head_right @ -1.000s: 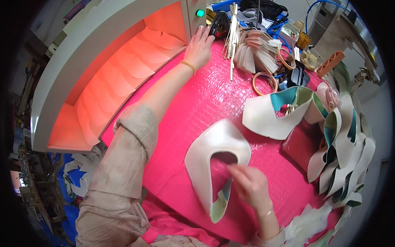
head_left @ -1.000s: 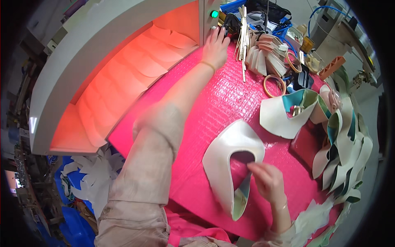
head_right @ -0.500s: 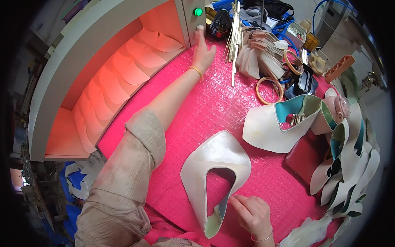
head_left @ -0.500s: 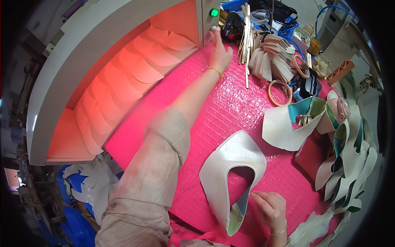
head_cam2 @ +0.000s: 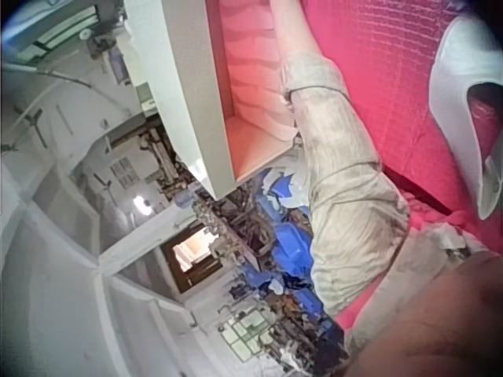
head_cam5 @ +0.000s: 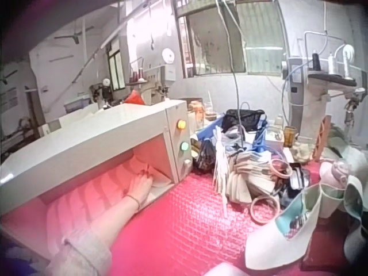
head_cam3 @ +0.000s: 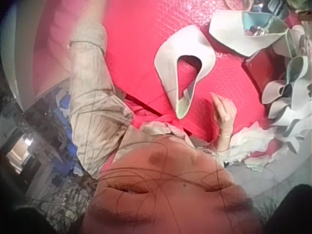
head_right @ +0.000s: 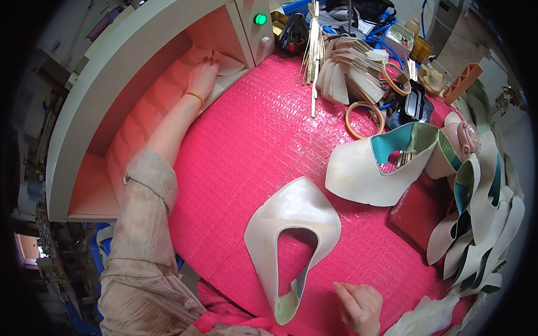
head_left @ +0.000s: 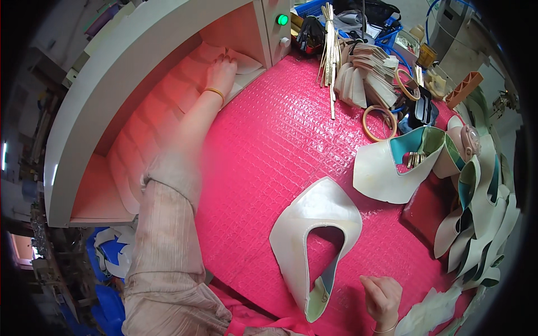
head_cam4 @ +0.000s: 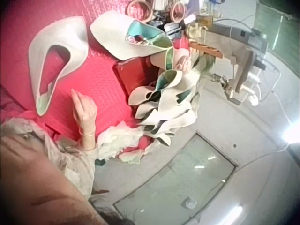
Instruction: The person assembles shoe components by hand on a pink workbench. They pick up white shoe uppers and translucent inserts, then insert the inserts into the uppers. The person handles the items one at a time, folding and pressing the materials to fit them together.
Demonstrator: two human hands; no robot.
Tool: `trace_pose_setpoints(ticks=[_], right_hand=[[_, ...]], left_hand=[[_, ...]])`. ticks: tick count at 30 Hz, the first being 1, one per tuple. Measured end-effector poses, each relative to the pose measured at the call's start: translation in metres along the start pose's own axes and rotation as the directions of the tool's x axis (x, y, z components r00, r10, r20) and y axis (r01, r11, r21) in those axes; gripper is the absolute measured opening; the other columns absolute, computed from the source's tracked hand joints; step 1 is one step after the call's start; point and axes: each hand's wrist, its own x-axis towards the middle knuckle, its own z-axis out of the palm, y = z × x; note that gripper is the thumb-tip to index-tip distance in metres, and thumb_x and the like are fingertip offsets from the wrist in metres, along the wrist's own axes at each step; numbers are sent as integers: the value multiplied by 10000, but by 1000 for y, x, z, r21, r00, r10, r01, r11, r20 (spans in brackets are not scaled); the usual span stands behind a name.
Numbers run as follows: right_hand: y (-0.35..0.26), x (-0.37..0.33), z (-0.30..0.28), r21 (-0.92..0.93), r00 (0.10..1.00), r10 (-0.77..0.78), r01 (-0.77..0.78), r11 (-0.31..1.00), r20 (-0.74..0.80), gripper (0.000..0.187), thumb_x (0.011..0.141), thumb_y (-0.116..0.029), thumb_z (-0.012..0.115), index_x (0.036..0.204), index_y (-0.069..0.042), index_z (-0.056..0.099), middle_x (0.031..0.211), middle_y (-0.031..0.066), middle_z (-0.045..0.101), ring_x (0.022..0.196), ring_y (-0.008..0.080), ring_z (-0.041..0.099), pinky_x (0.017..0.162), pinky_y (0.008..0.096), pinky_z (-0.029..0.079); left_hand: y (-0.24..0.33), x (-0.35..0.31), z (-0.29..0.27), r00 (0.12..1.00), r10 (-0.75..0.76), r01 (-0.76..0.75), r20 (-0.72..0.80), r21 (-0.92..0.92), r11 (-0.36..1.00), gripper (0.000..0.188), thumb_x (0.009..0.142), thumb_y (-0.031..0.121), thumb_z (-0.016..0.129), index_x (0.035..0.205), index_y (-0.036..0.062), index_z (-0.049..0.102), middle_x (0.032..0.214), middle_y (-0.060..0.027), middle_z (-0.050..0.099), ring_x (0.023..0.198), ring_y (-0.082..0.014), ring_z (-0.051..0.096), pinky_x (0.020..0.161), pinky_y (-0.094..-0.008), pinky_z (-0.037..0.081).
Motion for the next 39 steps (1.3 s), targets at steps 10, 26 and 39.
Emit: trace_pose_setpoints(ticks=[10,26,39], right_hand=[[1,-4,3,3,1000,27,-27,1000,0,267,616,49,607,866,-43,625,672,67,585,543,202,545,490,309,401],[-12,15,0,58,981,-132,125,990,140,304,620,-16,596,919,-65,629,725,29,593,583,148,563,516,271,441],[0,11,8,102,991,-28,14,995,134,314,597,-11,599,902,-76,635,693,46,597,547,188,550,486,301,421]], left_hand=[[-15,10,-30,947,37,-46,318,19,999,148,761,95,493,805,66,631,768,-130,637,718,-290,637,609,-387,519],[35,20,-37,926,-2,68,377,-162,984,328,794,350,557,808,31,633,840,-148,633,786,-319,616,659,-411,496],[26,33,0,903,-74,246,422,-368,897,361,743,426,594,804,80,677,824,-151,643,782,-320,618,719,-410,486]])
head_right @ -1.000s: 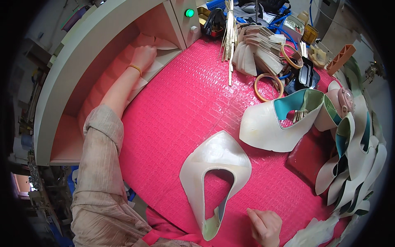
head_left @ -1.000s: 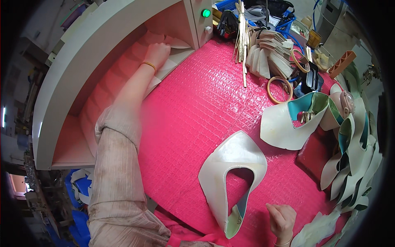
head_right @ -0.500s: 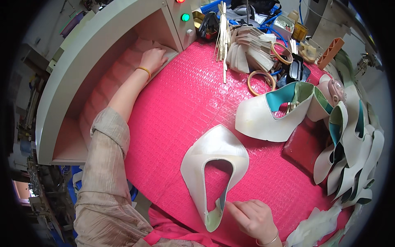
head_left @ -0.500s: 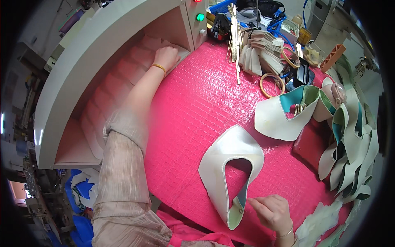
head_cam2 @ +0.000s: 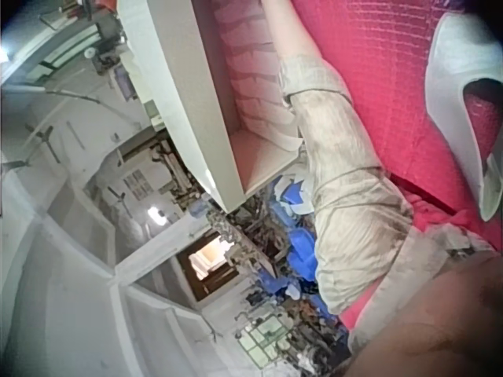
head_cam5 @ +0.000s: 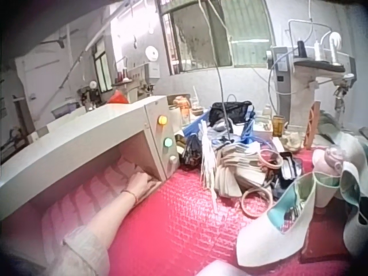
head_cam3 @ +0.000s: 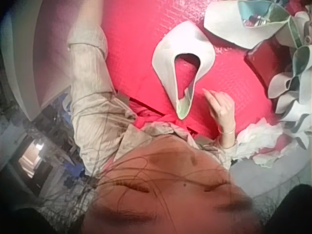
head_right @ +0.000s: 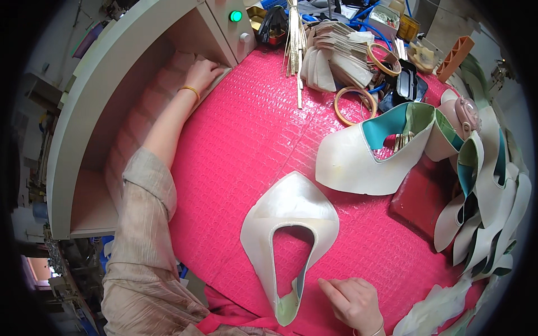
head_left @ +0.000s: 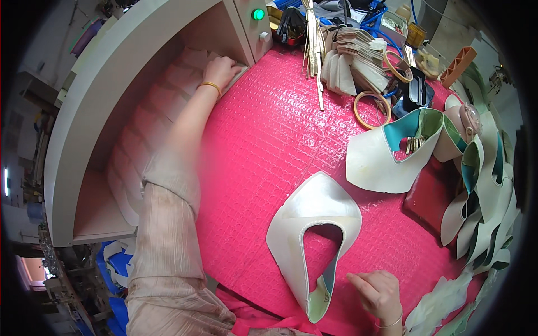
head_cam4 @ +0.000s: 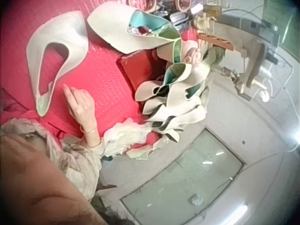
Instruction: The person assembles shoe components by hand on a pink workbench. They pick up white shoe uppers and translucent inserts, then insert the inserts into the uppers. The person handles the items one at a time, folding and pressing the materials to fit them together.
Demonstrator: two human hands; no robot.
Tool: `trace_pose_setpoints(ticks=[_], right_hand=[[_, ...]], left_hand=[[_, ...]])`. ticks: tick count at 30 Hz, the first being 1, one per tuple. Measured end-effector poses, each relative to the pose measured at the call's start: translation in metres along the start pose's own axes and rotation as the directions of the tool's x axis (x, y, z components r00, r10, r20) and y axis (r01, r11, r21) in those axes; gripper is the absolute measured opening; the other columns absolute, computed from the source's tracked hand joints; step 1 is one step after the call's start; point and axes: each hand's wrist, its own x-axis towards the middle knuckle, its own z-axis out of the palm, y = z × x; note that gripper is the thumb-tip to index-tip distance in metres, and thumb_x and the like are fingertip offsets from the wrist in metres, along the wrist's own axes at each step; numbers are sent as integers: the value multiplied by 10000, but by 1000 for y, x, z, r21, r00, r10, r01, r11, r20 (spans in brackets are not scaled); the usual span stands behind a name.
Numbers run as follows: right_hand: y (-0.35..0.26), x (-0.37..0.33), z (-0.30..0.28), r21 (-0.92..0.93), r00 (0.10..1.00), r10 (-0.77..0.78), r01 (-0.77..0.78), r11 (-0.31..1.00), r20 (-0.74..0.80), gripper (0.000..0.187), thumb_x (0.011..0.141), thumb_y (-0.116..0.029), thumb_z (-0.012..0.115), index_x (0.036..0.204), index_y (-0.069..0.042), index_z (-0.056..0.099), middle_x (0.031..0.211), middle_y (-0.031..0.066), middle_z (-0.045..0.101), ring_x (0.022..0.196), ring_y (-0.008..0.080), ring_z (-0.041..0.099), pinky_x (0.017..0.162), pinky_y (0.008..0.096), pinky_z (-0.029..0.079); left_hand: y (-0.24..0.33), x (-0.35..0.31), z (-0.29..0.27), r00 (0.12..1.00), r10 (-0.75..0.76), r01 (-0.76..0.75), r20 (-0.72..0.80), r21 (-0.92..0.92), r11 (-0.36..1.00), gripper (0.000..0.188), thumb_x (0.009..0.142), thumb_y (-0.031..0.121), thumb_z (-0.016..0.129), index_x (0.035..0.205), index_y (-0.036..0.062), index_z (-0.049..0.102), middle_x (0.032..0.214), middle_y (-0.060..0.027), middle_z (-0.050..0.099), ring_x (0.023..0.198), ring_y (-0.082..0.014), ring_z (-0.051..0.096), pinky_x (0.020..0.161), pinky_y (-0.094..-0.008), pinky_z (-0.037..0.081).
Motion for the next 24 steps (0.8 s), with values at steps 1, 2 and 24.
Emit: trace_pose_setpoints(ticks=[1,2,24], right_hand=[[3,-1,1,17,1000,1,0,1000,-8,315,598,-11,599,904,-75,634,695,47,598,547,188,550,487,302,421],[3,-1,1,16,1000,2,-1,1000,-9,315,599,-10,598,905,-74,634,697,48,599,549,189,550,489,303,421],[2,3,-2,-34,1000,14,-15,999,-15,330,577,-5,600,898,-75,637,712,52,609,554,188,559,492,310,418]], left_hand=[[-7,3,1,997,71,-71,-1,41,997,359,743,424,589,808,83,678,818,-145,642,777,-316,617,724,-400,484],[-6,2,-4,990,140,-139,-6,75,987,356,744,422,584,811,85,678,811,-139,640,771,-313,616,729,-391,481],[14,-7,-9,968,-69,116,-242,187,975,160,782,167,493,842,84,616,801,-162,637,759,-340,624,671,-445,493]])
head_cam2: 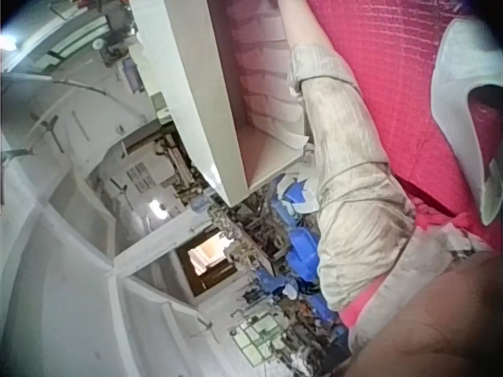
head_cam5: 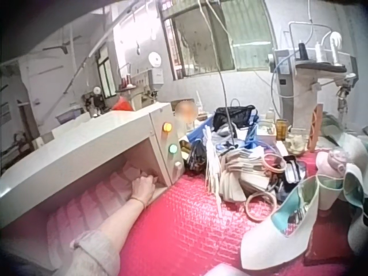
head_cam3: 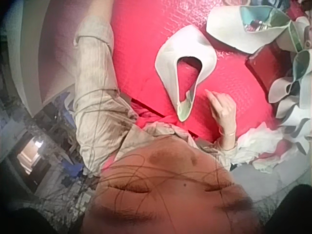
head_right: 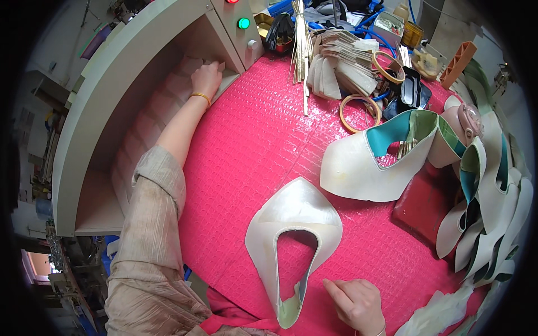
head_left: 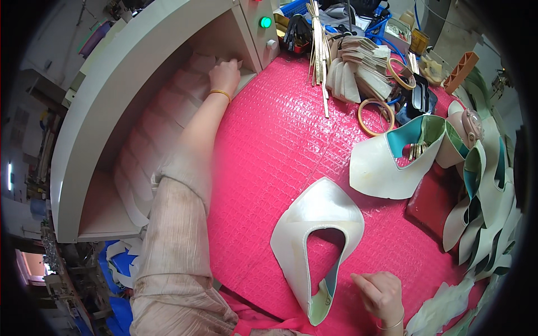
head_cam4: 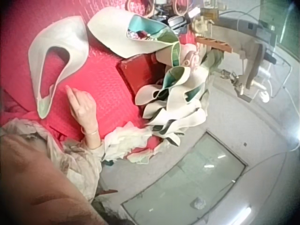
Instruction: The person assembles shoe components by hand on a pink workbench. They pick up white shoe uppers and translucent inserts, then insert the inserts into the uppers. The person handles the items one at a time, folding and pressing the materials to fit them together.
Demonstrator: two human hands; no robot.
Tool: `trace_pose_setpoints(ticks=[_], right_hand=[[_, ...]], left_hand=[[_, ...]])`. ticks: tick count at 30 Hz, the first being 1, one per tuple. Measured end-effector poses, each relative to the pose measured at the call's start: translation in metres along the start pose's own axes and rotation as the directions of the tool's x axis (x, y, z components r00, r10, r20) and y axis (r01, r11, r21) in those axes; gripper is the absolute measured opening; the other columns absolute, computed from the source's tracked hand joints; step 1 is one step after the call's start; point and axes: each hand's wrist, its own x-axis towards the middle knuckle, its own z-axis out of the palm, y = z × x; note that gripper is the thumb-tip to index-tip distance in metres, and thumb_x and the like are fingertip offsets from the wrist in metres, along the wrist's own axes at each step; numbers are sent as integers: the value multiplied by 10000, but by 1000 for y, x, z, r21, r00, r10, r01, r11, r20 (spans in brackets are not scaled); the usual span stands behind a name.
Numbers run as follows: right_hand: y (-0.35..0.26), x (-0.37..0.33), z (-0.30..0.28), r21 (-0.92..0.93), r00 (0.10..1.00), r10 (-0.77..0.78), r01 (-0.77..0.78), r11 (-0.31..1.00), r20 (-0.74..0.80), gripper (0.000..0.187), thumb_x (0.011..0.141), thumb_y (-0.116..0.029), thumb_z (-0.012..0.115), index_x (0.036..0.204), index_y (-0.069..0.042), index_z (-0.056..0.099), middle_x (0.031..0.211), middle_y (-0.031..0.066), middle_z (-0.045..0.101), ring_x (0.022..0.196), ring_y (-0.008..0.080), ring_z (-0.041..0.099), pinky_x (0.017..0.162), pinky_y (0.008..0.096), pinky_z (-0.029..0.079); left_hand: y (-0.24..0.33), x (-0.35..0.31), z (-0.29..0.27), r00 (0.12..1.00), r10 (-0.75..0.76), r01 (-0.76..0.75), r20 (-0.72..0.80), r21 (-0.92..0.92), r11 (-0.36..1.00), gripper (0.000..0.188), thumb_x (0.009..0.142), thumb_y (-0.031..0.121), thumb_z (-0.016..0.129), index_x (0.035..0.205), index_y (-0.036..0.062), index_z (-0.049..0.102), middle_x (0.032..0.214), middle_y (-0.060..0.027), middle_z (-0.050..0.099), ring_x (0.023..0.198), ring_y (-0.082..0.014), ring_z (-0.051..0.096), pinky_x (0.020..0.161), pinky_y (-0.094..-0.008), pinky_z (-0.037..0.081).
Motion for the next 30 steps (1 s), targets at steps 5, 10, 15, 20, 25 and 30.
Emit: trace_pose_setpoints(ticks=[5,10,15,20,25,30], right_hand=[[-8,13,-9,117,999,15,-18,993,31,283,645,-3,599,916,-76,634,717,55,604,572,196,565,511,303,432],[-9,78,-9,870,883,132,-468,159,451,447,881,-348,456,1207,-42,480,966,110,606,821,191,605,703,289,484],[-7,195,28,844,864,-35,-500,-193,503,933,798,-721,207,1349,30,185,1136,191,514,966,270,567,754,382,484],[-18,183,26,895,935,135,-262,-360,328,771,828,-641,334,1185,36,420,1054,185,557,949,238,581,758,352,497],[-46,95,-19,978,909,416,82,-192,6,265,847,-164,510,1053,4,510,997,83,581,923,169,579,794,285,481],[-53,-26,-70,960,836,496,279,-14,-235,349,830,-90,541,1148,31,466,1074,128,540,991,191,551,847,280,456]], left_hand=[[5,9,-34,978,-103,84,-183,-110,990,157,774,193,515,830,96,626,790,-168,631,746,-354,615,675,-442,493],[44,0,-128,971,45,-99,-233,-222,970,200,732,172,506,843,84,648,719,-149,626,707,-323,618,637,-390,495],[58,-50,-219,933,306,-358,-192,-383,852,219,706,125,532,884,42,630,670,-121,609,615,-256,609,585,-314,476],[89,-170,-297,691,665,-718,-284,-382,582,214,679,-1,598,881,70,609,779,-125,623,631,-221,620,566,-275,485],[102,-306,-325,469,687,-880,-556,-222,421,489,660,362,723,1014,67,558,1255,-157,366,1198,-377,359,973,-456,320],[151,-350,-276,351,921,-760,168,-524,385,496,647,411,706,871,-18,599,1039,-157,502,982,-282,488,852,-400,413]])
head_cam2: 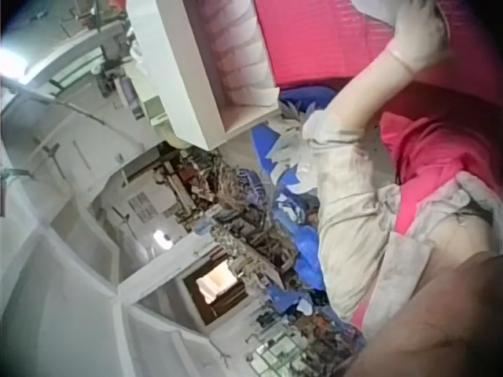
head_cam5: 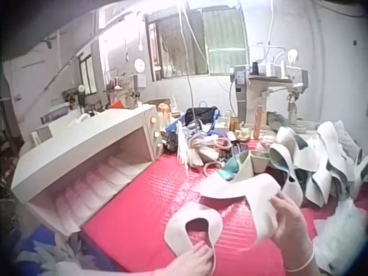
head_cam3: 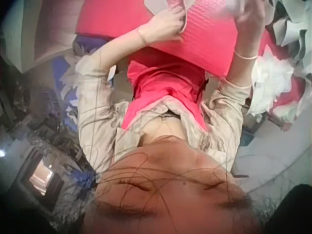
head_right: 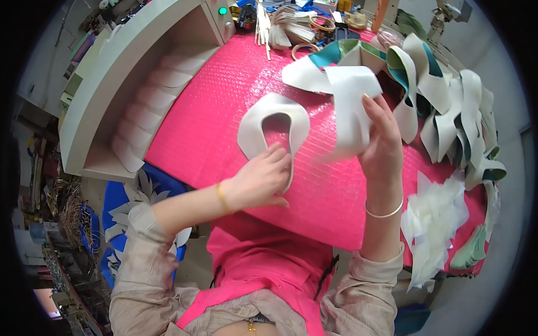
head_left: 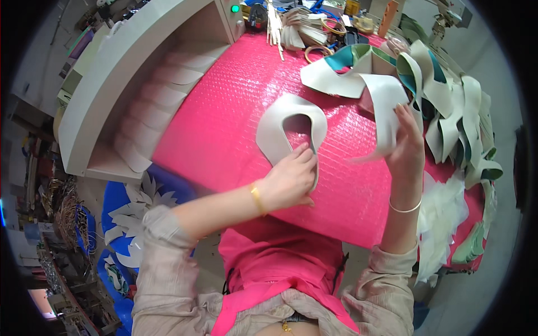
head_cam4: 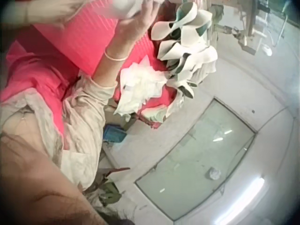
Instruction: The person assembles shoe components by hand on a pink workbench. They pick up white shoe uppers and translucent inserts, then insert the inserts into the uppers. The person handles the items one at a time, folding and pressing the materials to fit them together.
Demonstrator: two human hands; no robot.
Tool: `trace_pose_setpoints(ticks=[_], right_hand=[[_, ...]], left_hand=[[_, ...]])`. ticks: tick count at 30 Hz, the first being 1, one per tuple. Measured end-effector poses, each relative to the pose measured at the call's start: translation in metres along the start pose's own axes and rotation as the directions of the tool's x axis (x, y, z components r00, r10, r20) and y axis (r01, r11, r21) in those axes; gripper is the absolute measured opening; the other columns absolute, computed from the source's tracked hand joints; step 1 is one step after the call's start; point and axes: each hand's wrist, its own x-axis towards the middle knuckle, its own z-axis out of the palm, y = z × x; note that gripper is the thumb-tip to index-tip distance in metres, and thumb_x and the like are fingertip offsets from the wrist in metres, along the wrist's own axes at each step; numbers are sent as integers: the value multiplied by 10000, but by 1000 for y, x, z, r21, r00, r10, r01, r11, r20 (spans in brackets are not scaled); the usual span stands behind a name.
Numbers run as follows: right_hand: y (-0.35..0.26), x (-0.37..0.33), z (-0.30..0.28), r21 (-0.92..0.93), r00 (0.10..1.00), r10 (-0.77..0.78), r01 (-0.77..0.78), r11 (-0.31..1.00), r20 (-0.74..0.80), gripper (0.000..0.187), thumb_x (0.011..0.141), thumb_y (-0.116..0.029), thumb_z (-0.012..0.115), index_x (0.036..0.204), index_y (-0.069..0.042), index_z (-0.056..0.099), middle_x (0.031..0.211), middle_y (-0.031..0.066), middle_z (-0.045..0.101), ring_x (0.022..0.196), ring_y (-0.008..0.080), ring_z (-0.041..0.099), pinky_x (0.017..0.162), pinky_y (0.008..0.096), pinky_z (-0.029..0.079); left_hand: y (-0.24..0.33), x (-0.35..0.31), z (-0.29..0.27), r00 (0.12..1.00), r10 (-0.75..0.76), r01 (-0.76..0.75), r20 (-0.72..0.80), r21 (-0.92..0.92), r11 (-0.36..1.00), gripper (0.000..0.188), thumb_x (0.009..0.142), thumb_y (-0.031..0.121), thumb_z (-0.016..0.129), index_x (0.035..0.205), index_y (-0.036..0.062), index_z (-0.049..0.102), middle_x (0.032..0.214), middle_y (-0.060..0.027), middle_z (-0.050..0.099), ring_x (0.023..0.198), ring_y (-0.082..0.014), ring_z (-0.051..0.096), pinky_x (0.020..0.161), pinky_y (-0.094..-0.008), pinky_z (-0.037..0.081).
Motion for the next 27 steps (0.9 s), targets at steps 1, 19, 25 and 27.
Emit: trace_pose_setpoints(ticks=[1,19,25,27], right_hand=[[3,-9,-9,-72,995,-78,82,994,56,343,834,-64,543,1154,36,470,1077,121,550,975,175,557,835,270,458],[48,-60,40,-351,890,-449,445,824,75,310,785,17,625,1084,53,553,985,76,623,894,106,566,781,234,442],[46,-56,50,-414,882,-455,461,785,120,337,788,12,627,1111,54,541,998,81,619,921,109,557,800,231,433],[47,-55,49,-429,884,-454,454,781,109,340,787,14,628,1112,55,540,1001,83,618,923,111,557,801,230,433]], left_hand=[[2,5,3,997,-40,41,60,-27,999,470,658,398,700,851,-20,604,1001,-150,519,925,-274,509,822,-402,423],[28,2,-54,856,-492,-215,-159,-975,-59,633,943,462,250,1069,-85,543,1055,-114,581,1017,-157,499,922,-282,340],[22,3,-47,859,-472,-248,-197,-968,-48,654,935,491,231,1004,-68,564,960,-105,598,941,-159,519,878,-280,362],[22,3,-48,857,-476,-255,-197,-965,-59,658,933,497,231,995,-66,566,940,-103,600,925,-159,523,868,-280,369]])
